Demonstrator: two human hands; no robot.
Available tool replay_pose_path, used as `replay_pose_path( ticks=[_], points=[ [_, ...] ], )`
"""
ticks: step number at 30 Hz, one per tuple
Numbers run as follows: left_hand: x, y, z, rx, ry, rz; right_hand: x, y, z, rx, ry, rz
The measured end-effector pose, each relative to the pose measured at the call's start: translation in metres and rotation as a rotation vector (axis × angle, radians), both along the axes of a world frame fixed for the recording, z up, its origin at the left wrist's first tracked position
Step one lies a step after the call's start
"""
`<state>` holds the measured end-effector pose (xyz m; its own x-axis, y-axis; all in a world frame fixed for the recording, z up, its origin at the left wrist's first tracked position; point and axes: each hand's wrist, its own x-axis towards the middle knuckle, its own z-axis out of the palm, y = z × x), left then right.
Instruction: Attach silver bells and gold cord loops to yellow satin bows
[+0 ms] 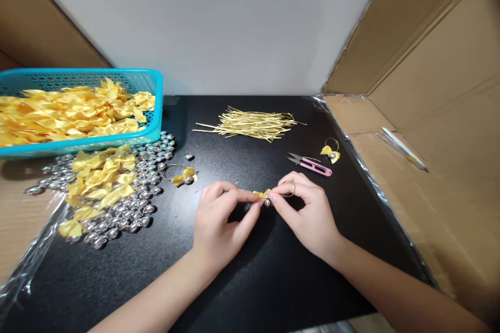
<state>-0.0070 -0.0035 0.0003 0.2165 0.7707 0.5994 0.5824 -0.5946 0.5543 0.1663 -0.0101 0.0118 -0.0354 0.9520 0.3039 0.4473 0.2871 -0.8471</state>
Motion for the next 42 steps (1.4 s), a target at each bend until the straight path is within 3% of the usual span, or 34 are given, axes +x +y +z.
replay_pose_path(
  ticks=[4,7,11,14,16,21,23,27,32,42],
  points=[
    [0.000,0.000,0.002,0.014,0.037,0.002,-0.002,-0.002,-0.001,0.049,-0.056,-0.029],
    [-0.001,0.001,0.006,0.164,0.146,0.002,-0.005,-0.005,-0.003,0.082,-0.095,-0.065],
    [-0.002,0.000,0.012,0.426,0.287,-0.005,-0.007,-0.008,-0.006,-0.035,0.053,-0.052],
    [-0.002,-0.001,0.014,0.465,0.326,-0.012,-0.008,-0.007,-0.009,-0.105,0.156,-0.040],
    [0.000,-0.001,0.012,0.379,0.257,0.005,-0.008,-0.006,-0.010,-0.172,0.241,-0.024],
    [0.004,0.001,0.004,-0.262,-0.171,-0.054,-0.007,0.002,-0.010,-0.454,0.546,0.105],
    [0.004,0.002,0.002,-0.357,-0.238,-0.064,-0.007,0.004,-0.009,-0.533,0.645,0.113],
    [0.004,0.001,0.003,-0.239,-0.209,-0.034,-0.007,0.004,-0.006,-0.632,0.765,0.109],
    [0.002,-0.001,0.004,-0.058,-0.085,-0.040,-0.007,0.002,-0.004,-0.643,0.772,0.089],
    [0.001,0.003,0.004,-0.078,-0.011,-0.056,-0.005,0.005,-0.004,-0.758,0.823,0.091]
  ],
)
